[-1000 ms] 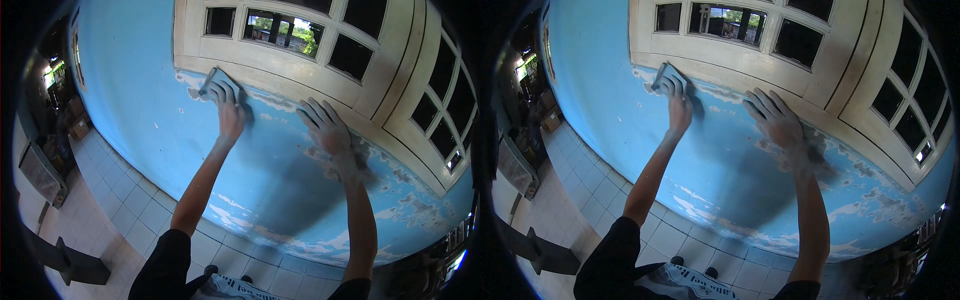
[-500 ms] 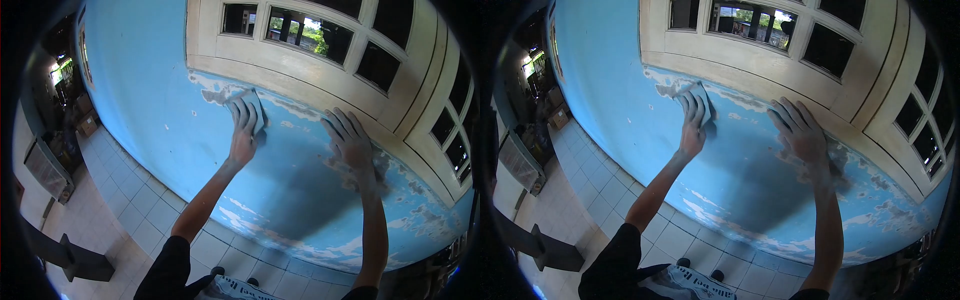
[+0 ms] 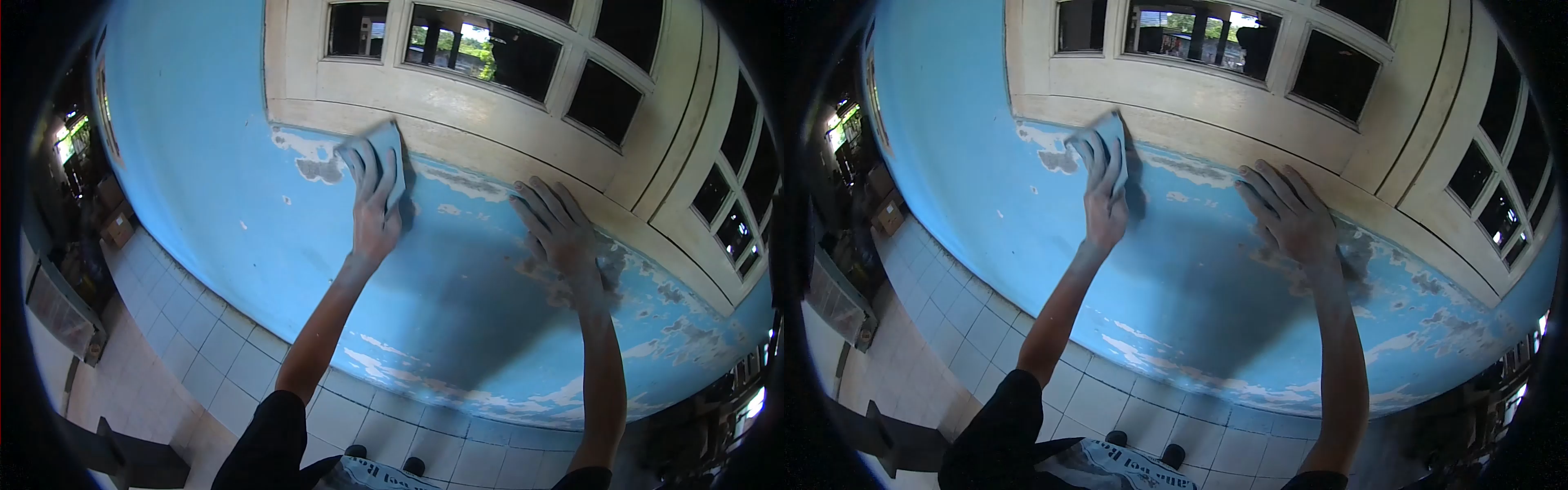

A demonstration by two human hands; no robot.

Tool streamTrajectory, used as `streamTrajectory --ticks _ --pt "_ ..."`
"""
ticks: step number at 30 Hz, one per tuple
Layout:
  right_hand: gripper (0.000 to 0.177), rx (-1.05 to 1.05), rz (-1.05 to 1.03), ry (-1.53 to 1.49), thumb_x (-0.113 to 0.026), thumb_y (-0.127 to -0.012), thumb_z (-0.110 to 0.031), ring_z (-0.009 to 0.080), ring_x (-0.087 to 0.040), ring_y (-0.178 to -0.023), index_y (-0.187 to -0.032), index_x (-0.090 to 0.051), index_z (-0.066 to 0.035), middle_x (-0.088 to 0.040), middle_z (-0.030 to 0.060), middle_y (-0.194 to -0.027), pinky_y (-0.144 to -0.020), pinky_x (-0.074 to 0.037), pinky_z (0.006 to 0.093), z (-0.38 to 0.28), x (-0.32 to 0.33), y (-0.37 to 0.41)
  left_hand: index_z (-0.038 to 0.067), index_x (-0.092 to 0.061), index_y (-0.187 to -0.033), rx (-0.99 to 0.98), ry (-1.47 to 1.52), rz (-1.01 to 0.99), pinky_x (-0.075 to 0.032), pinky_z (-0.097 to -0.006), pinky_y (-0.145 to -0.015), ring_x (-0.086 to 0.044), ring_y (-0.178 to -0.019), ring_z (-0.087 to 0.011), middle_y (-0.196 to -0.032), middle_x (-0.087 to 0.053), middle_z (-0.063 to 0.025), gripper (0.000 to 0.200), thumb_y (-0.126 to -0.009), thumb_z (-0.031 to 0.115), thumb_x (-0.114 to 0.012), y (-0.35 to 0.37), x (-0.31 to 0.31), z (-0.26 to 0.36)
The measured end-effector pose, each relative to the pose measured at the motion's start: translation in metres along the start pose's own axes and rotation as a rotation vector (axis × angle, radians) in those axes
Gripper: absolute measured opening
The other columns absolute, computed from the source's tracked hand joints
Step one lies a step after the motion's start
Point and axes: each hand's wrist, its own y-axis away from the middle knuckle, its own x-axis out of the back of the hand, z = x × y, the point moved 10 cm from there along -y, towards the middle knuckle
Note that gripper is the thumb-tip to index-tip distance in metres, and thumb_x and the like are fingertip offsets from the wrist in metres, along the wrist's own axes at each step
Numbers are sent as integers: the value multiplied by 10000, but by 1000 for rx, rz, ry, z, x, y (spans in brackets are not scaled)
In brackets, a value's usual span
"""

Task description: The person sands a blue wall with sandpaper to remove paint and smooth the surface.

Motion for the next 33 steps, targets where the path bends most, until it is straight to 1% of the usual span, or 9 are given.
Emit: streamTrajectory --ticks 3,9,13,16,20,23,26,30,33 --pt "578 -5 -8 -9 -576 -779 -274 159 -382 -1347 -1347 -506 -193 -451 -39 -1438 -1171 -276 380 -2 3 1 35 -328 -1463 9 -29 70 -106 -631 -1111 -16 -1384 -580 -1536 -79 -318 760 -735 -60 -528 5 0 10" --pt "513 -20 23 -46 -569 -774 -240 157 -410 -1327 -1283 -546 -179 -481 -25 -1410 -1152 -308 382 1 3 1 -17 -289 -1454 -37 -159 -139 -122 -661 -1085 -76 -1366 -601 -1489 -120 -388 641 -910 172 -568 42 -41 23" --pt "490 -27 40 -46 -568 -769 -216 156 -431 -1310 -1259 -562 -189 -505 -28 -1383 -1142 -325 374 1 7 0 -17 -245 -1467 -144 -201 -42 -135 -662 -1081 -120 -1363 -586 -1485 -136 -380 694 -906 237 -566 -16 -36 45" --pt "484 -30 74 -26 -578 -769 -214 155 -438 -1304 -1252 -569 -202 -516 -33 -1372 -1139 -332 368 1 6 2 -52 -273 -1443 -226 -322 -99 -151 -645 -1088 -174 -1398 -486 -1504 -193 -314 710 -872 251 -566 -28 -48 60" --pt "481 -36 56 -34 -585 -773 -215 148 -431 -1312 -1254 -569 -211 -509 -41 -1381 -1141 -332 363 2 5 1 -55 -319 -1415 -289 -372 -311 -171 -602 -1106 -224 -1391 -448 -1504 -234 -278 683 -884 298 -565 60 -90 49" --pt "493 -46 63 -33 -582 -775 -206 141 -414 -1327 -1267 -559 -214 -489 -48 -1402 -1150 -319 366 2 4 3 -52 -324 -1414 -211 -312 -379 -181 -600 -1103 -244 -1391 -424 -1496 -257 -271 674 -906 333 -543 63 -90 52" --pt "515 -43 21 -45 -603 -777 -233 138 -397 -1340 -1287 -540 -216 -463 -52 -1427 -1166 -295 368 3 2 3 -39 -323 -1421 -238 -228 -183 -207 -609 -1088 -263 -1388 -404 -1497 -272 -249 656 -928 348 -517 10 -70 80" --pt "593 -28 -18 5 -627 -773 -330 145 -371 -1356 -1340 -490 -219 -421 -48 -1460 -1185 -259 372 0 -2 4 -30 -308 -1435 -222 -312 -169 -203 -626 -1078 -273 -1387 -389 -1501 -279 -230 655 -937 347 -506 22 -84 83" --pt "641 -25 -40 10 -632 -760 -364 151 -358 -1365 -1362 -468 -217 -400 -47 -1475 -1190 -248 374 1 -3 4 -23 -299 -1442 -278 -221 -422 -180 -634 -1082 -255 -1402 -386 -1517 -264 -222 664 -937 350 -514 84 -115 79"
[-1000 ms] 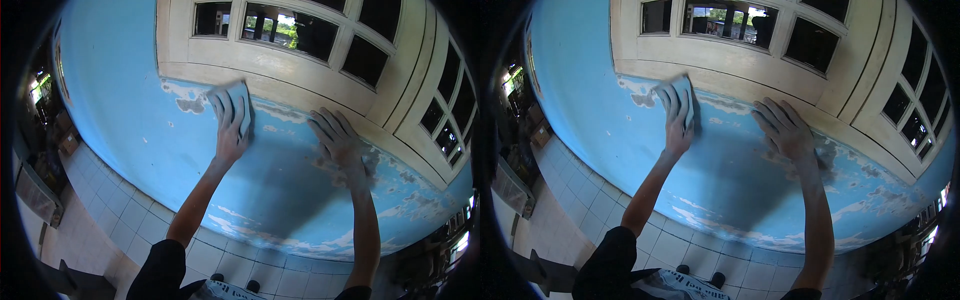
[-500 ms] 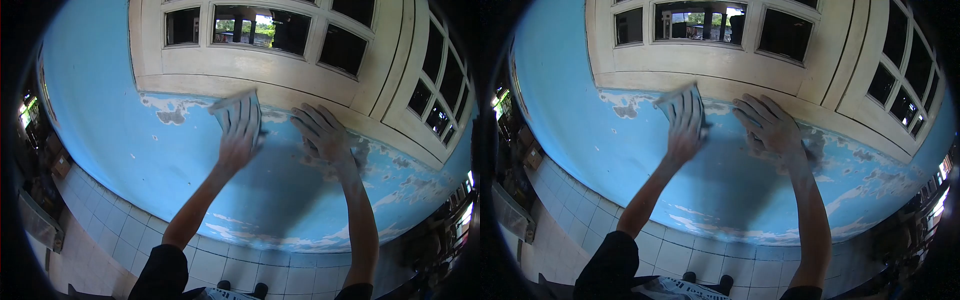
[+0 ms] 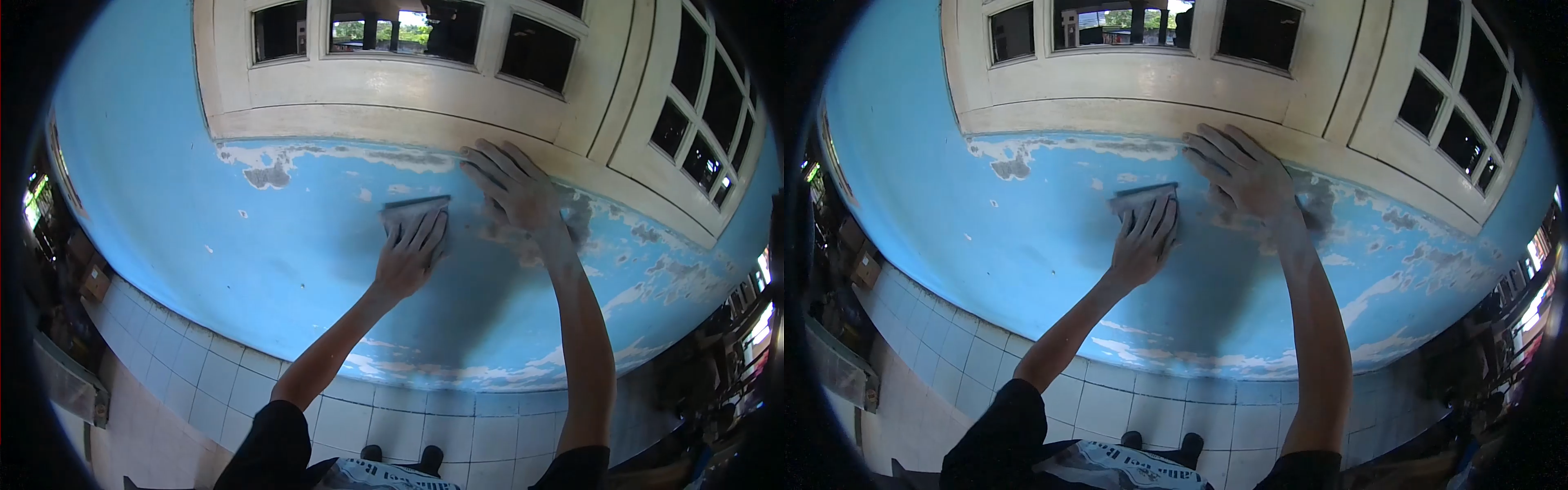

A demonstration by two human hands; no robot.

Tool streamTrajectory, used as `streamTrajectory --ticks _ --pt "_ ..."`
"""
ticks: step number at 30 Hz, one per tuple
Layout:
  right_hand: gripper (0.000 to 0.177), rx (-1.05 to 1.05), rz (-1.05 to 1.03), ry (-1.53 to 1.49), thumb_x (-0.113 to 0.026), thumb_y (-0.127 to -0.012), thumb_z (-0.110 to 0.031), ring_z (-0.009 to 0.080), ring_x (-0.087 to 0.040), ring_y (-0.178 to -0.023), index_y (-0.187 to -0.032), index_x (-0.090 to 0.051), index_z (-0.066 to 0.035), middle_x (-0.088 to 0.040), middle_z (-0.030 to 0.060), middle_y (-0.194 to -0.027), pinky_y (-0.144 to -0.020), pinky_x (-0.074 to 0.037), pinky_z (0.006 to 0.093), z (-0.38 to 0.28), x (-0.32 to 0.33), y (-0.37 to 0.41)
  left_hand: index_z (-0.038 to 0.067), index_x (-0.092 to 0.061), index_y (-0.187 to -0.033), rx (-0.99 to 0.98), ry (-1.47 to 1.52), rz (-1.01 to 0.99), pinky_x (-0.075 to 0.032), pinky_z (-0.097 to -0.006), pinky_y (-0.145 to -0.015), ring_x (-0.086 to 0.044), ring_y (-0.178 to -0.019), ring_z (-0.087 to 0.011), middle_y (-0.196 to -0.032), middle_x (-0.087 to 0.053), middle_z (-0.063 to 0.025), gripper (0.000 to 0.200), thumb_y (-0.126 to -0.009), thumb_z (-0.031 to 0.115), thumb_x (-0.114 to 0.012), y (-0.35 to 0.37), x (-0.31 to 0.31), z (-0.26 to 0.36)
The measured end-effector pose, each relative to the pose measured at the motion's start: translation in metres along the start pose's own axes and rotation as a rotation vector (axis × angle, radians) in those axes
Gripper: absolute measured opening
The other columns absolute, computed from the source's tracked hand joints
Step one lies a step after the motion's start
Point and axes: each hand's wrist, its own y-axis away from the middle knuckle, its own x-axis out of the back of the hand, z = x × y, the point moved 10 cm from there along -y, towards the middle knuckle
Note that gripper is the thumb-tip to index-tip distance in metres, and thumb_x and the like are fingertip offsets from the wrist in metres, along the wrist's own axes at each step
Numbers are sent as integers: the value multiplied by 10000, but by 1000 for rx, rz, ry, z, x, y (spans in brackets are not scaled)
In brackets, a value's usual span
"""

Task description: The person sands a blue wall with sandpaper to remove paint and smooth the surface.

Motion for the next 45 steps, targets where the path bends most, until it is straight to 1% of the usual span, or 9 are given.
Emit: streamTrajectory --ticks 4,9,15,18,24,29,32,39,45 --pt "596 -12 90 -123 -616 -733 -195 188 -411 -1334 -1321 -521 -173 -483 -8 -1410 -1139 -322 402 1 6 0 5 -295 -1454 50 12 44 -182 -630 -1087 -264 -1403 -367 -1523 -265 -200 664 -931 346 -520 -29 30 -9" --pt "675 11 25 -51 -642 -744 -359 158 -350 -1372 -1373 -456 -200 -396 -38 -1480 -1182 -254 380 0 -1 3 24 -296 -1459 165 -108 224 -175 -618 -1094 -281 -1390 -358 -1525 -263 -185 648 -934 334 -513 -46 52 -12" --pt "656 10 76 -36 -649 -725 -325 169 -370 -1357 -1345 -492 -175 -432 -25 -1453 -1169 -280 381 0 1 5 33 -300 -1458 4 -21 -77 -172 -615 -1096 -272 -1394 -365 -1530 -254 -189 634 -943 356 -482 -29 12 9" --pt "616 -60 133 -29 -634 -736 -277 178 -384 -1346 -1327 -506 -161 -449 -12 -1438 -1159 -299 384 11 8 3 63 -278 -1474 136 -62 199 -204 -613 -1085 -276 -1393 -348 -1523 -273 -162 655 -934 366 -491 -49 44 0" --pt "563 -180 231 -56 -603 -735 -203 190 -425 -1313 -1289 -529 -139 -475 16 -1418 -1142 -324 389 19 19 6 -6 -230 -1477 -108 83 -242 -163 -637 -1078 -237 -1402 -381 -1513 -259 -219 654 -960 326 -452 6 -29 37" --pt "540 -179 281 -113 -598 -732 -193 192 -446 -1294 -1266 -545 -129 -494 19 -1401 -1136 -334 389 22 21 7 -22 -218 -1477 186 32 258 -146 -640 -1083 -191 -1429 -365 -1536 -223 -194 644 -960 287 -447 -65 70 5" --pt "515 -179 304 -90 -595 -740 -197 194 -445 -1295 -1249 -556 -122 -511 17 -1383 -1133 -339 387 21 24 8 -34 -224 -1470 -56 -30 -78 -100 -640 -1087 -159 -1437 -380 -1541 -188 -229 600 -982 266 -404 -23 -10 43" --pt "490 -159 329 -92 -610 -744 -215 194 -450 -1292 -1222 -577 -113 -529 32 -1357 -1132 -339 383 22 24 8 -33 -286 -1443 155 36 166 -130 -670 -1067 -188 -1421 -398 -1518 -235 -244 595 -974 310 -414 -58 41 21" --pt "518 -167 328 -109 -616 -746 -230 189 -446 -1298 -1248 -565 -112 -531 35 -1354 -1139 -329 377 21 22 11 -44 -291 -1437 -76 3 -125 -155 -673 -1054 -216 -1412 -392 -1507 -245 -258 572 -981 280 -411 -4 -29 56"
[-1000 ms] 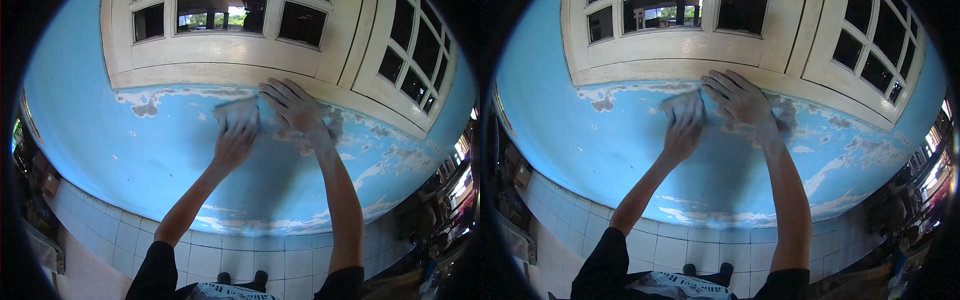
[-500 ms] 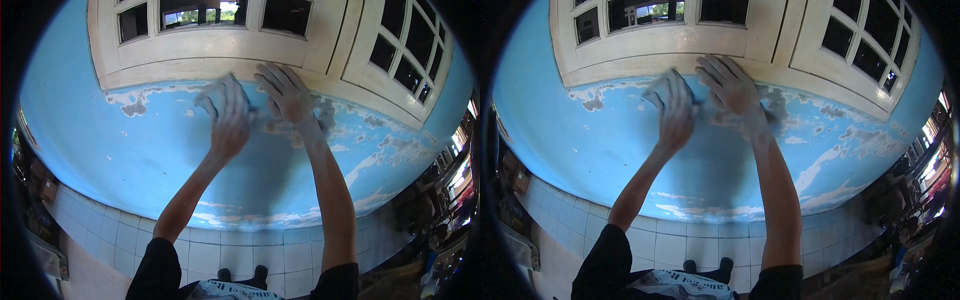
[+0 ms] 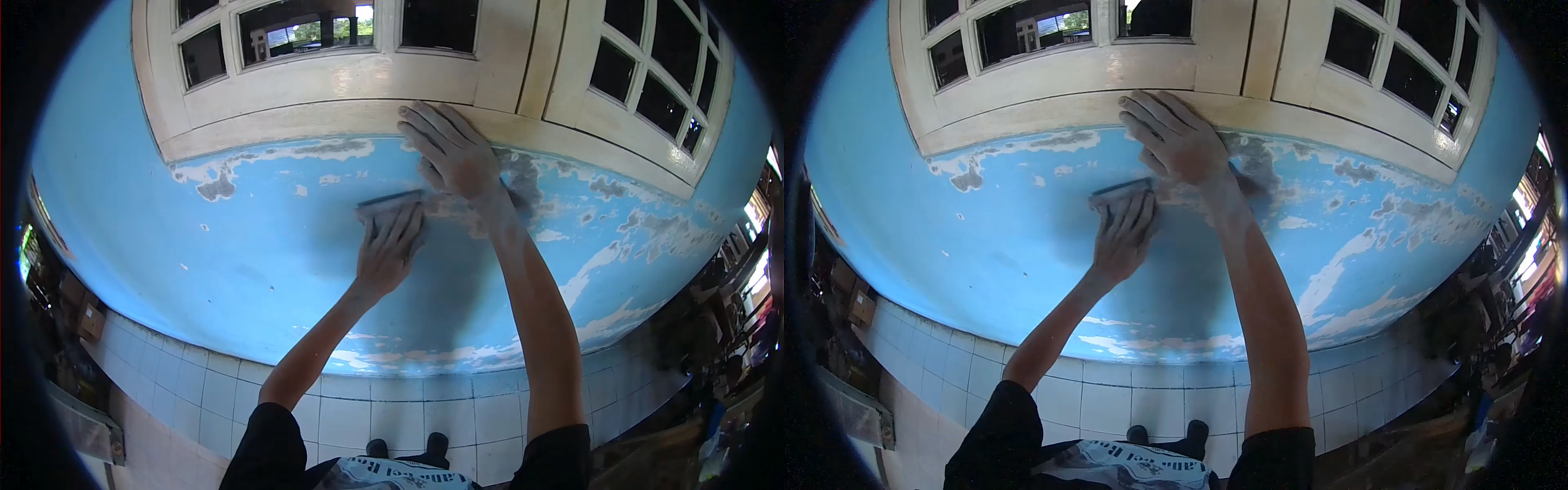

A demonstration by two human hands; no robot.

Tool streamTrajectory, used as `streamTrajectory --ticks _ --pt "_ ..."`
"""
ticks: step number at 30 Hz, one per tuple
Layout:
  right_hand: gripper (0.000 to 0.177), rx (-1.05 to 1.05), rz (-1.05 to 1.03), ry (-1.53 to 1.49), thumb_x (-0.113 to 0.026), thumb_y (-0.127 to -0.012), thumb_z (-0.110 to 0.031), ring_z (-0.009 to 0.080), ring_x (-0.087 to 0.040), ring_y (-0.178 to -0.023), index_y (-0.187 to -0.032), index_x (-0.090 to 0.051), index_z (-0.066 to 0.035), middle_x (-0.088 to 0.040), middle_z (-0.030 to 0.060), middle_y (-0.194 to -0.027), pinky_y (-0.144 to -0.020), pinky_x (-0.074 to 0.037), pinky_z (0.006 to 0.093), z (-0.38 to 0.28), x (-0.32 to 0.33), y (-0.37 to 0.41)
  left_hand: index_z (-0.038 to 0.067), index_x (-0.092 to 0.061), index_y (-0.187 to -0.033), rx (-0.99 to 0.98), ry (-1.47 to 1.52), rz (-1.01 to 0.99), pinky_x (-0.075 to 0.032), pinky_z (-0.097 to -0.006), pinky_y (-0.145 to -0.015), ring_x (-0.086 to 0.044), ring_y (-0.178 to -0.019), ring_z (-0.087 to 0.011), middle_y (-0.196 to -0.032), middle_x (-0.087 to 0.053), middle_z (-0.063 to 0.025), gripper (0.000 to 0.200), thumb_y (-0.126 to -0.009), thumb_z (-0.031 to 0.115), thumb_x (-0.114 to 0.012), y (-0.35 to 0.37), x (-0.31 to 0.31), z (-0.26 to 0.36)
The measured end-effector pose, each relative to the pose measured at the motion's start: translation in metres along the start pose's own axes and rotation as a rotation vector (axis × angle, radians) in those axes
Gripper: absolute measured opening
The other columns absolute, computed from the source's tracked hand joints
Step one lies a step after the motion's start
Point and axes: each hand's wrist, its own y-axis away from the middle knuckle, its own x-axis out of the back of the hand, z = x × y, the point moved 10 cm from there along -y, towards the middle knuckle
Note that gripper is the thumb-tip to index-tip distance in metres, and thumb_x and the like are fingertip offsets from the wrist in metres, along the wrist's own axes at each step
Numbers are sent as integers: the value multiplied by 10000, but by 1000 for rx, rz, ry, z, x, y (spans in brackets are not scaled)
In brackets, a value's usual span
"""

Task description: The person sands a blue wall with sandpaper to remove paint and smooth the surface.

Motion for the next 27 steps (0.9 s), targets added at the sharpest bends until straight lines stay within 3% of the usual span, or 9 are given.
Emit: streamTrajectory --ticks 4,7,11,14,18,21,22,25,27 --pt "537 0 2 8 -628 -741 -246 188 -447 -1296 -1257 -555 -116 -523 29 -1362 -1143 -322 377 -1 -2 1 2 -296 -1452 209 8 321 -134 -678 -1060 -216 -1423 -360 -1524 -240 -224 583 -961 265 -467 -33 63 -31" --pt "545 9 -26 46 -636 -749 -279 186 -438 -1304 -1263 -550 -118 -510 21 -1376 -1150 -311 377 -1 -4 1 -1 -293 -1453 38 -67 -36 -112 -659 -1071 -188 -1430 -374 -1524 -223 -249 559 -978 253 -441 -9 -3 -1" --pt "566 10 -47 10 -636 -754 -327 185 -424 -1317 -1272 -542 -119 -495 26 -1392 -1156 -303 377 1 -2 -1 -13 -276 -1455 19 -91 -30 -90 -668 -1074 -152 -1438 -382 -1528 -202 -259 571 -981 263 -433 -20 12 -9" --pt "581 1 -28 37 -650 -750 -339 187 -411 -1326 -1276 -538 -119 -483 24 -1403 -1160 -296 376 0 -1 3 -4 -291 -1451 372 200 450 -107 -661 -1093 -163 -1433 -372 -1534 -227 -205 583 -969 283 -449 -45 89 -42" --pt "579 16 -53 13 -659 -750 -337 189 -402 -1333 -1273 -541 -119 -482 18 -1404 -1165 -285 378 -2 -3 2 -8 -299 -1452 42 115 -92 -124 -625 -1094 -193 -1419 -378 -1532 -212 -233 559 -966 231 -440 -3 -7 16" --pt "577 14 -50 12 -659 -747 -324 188 -397 -1336 -1273 -542 -119 -484 18 -1401 -1165 -284 377 -1 -2 1 -17 -281 -1455 90 -161 48 -103 -628 -1100 -199 -1412 -396 -1512 -230 -259 566 -963 214 -438 -19 25 -28" --pt "578 7 -44 9 -659 -742 -318 188 -396 -1336 -1272 -543 -118 -484 21 -1400 -1166 -284 376 -1 -2 1 42 -317 -1449 188 166 403 -150 -661 -1069 -271 -1384 -369 -1503 -294 -207 523 -971 220 -436 -28 84 -43" --pt "577 10 -70 27 -660 -733 -314 184 -397 -1334 -1264 -548 -117 -485 23 -1399 -1160 -295 373 -1 -3 1 41 -328 -1441 270 58 482 -130 -668 -1074 -288 -1374 -385 -1504 -289 -217 489 -985 205 -393 -31 89 -41" --pt "570 14 -58 26 -657 -735 -311 183 -404 -1328 -1260 -550 -117 -487 24 -1396 -1154 -304 373 -4 -5 3 29 -320 -1444 150 -51 294 -114 -678 -1077 -283 -1381 -387 -1509 -277 -224 492 -993 219 -371 -12 44 -22"
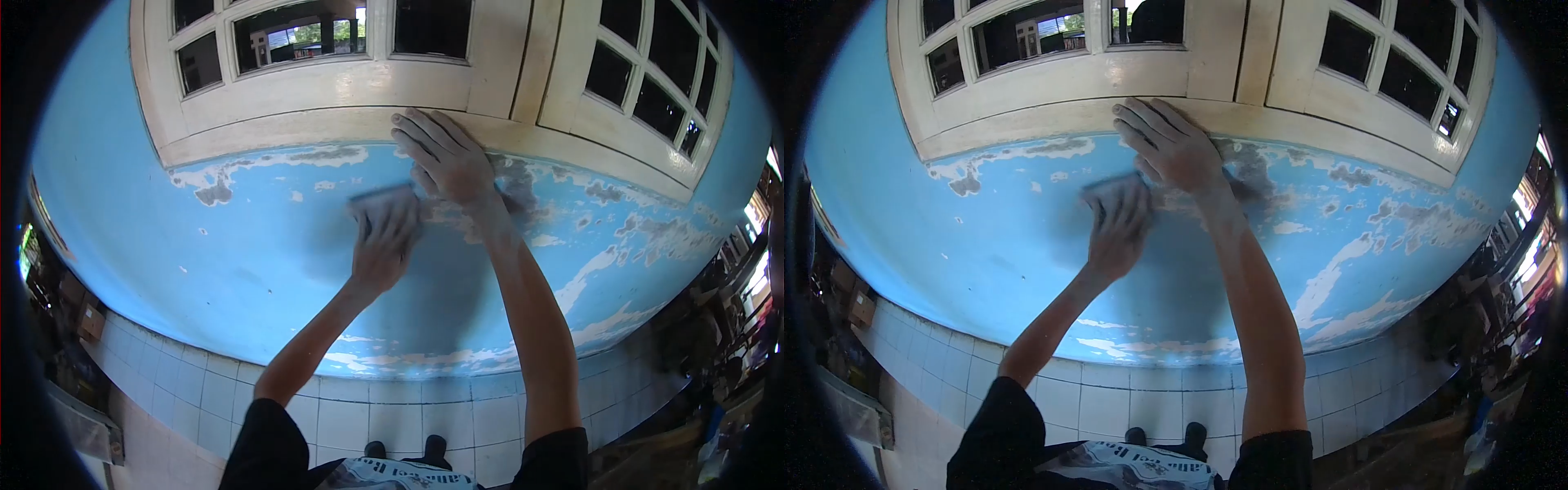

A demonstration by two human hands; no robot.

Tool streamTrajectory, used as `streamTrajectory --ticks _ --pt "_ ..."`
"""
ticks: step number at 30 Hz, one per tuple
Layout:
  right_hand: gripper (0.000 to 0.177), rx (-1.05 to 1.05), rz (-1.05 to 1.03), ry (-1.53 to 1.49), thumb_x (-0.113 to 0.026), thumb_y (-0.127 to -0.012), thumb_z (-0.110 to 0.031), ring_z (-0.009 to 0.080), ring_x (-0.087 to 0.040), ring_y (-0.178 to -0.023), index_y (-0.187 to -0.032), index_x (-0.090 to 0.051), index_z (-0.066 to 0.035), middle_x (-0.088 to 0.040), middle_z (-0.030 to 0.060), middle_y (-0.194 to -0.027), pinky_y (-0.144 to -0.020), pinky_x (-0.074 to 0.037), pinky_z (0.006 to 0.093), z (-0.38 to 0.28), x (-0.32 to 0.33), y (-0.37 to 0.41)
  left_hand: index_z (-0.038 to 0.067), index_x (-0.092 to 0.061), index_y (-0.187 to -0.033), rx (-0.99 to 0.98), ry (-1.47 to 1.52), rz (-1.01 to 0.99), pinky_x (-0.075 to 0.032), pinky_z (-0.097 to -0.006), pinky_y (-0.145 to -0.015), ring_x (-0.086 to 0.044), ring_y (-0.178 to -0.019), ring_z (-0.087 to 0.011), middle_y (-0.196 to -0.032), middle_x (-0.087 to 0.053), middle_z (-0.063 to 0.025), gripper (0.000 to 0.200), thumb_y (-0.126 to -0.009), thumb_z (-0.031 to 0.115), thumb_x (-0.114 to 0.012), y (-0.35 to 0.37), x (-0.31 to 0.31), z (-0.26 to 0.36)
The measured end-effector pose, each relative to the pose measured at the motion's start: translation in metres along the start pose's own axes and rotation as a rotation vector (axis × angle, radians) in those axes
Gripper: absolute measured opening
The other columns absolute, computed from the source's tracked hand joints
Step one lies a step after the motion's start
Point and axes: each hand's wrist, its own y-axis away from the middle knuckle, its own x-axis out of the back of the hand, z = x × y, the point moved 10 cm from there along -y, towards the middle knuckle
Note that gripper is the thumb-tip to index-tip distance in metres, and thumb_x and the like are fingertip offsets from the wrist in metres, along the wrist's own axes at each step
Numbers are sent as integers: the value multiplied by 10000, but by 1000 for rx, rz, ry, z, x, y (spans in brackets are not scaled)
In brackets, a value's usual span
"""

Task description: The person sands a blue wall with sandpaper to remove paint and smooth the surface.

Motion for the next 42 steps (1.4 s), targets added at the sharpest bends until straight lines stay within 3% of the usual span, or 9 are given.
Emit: streamTrajectory --ticks 2,7,10,18,26,29,33,40,42 --pt "562 2 22 26 -653 -738 -308 183 -411 -1323 -1257 -552 -117 -490 24 -1393 -1149 -312 372 5 4 -4 -4 -279 -1464 -115 121 -439 -61 -652 -1092 -184 -1417 -419 -1529 -211 -257 571 -961 202 -454 24 -40 -1" --pt "552 -13 34 14 -661 -725 -268 188 -439 -1305 -1246 -556 -115 -515 18 -1370 -1134 -331 371 2 5 -2 57 -316 -1460 261 -35 169 -162 -631 -1095 -315 -1386 -322 -1529 -274 -157 517 -993 259 -404 -30 50 -58" --pt "552 -12 41 -21 -666 -715 -250 189 -436 -1308 -1240 -559 -113 -515 16 -1371 -1138 -327 372 3 4 -2 29 -299 -1463 -99 -192 -355 -97 -652 -1101 -199 -1438 -334 -1539 -246 -178 556 -980 268 -436 0 -21 -6" --pt "610 60 -58 -72 -670 -715 -216 200 -426 -1319 -1299 -516 -128 -487 21 -1404 -1161 -290 377 8 3 -1 16 -235 -1484 192 29 149 15 -661 -1091 -111 -1460 -351 -1567 -123 -225 586 -991 278 -414 -49 49 -47" --pt "651 86 -125 56 -674 -716 -245 173 -390 -1350 -1332 -492 -138 -468 -6 -1425 -1181 -258 385 45 22 36 60 -258 -1490 -102 69 -355 -26 -671 -1090 -173 -1445 -352 -1565 -172 -186 565 -984 248 -428 -9 -14 13" --pt "623 105 -76 74 -647 -732 -249 166 -390 -1348 -1327 -499 -138 -466 -10 -1429 -1174 -273 386 48 21 39 64 -324 -1464 143 74 89 -128 -654 -1096 -298 -1394 -322 -1532 -272 -157 527 -972 203 -453 -45 39 -11" --pt "579 55 -46 56 -614 -744 -223 174 -410 -1334 -1308 -518 -129 -481 -3 -1414 -1155 -310 387 52 27 43 70 -344 -1449 -175 148 -274 -61 -683 -1091 -356 -1360 -263 -1471 -358 -177 516 -976 246 -452 -7 -28 59" --pt "532 -51 87 3 -581 -751 -161 197 -469 -1286 -1277 -527 -101 -543 18 -1344 -1125 -352 404 64 39 44 4 -214 -1489 317 190 249 20 -684 -1075 -99 -1449 -400 -1535 -175 -277 606 -952 160 -448 -57 22 9" --pt "526 -46 95 -18 -582 -751 -163 196 -466 -1287 -1272 -530 -102 -545 17 -1341 -1124 -354 404 65 41 44 -14 -210 -1483 145 24 146 19 -698 -1066 -128 -1441 -412 -1540 -161 -276 605 -955 160 -447 -39 3 41"
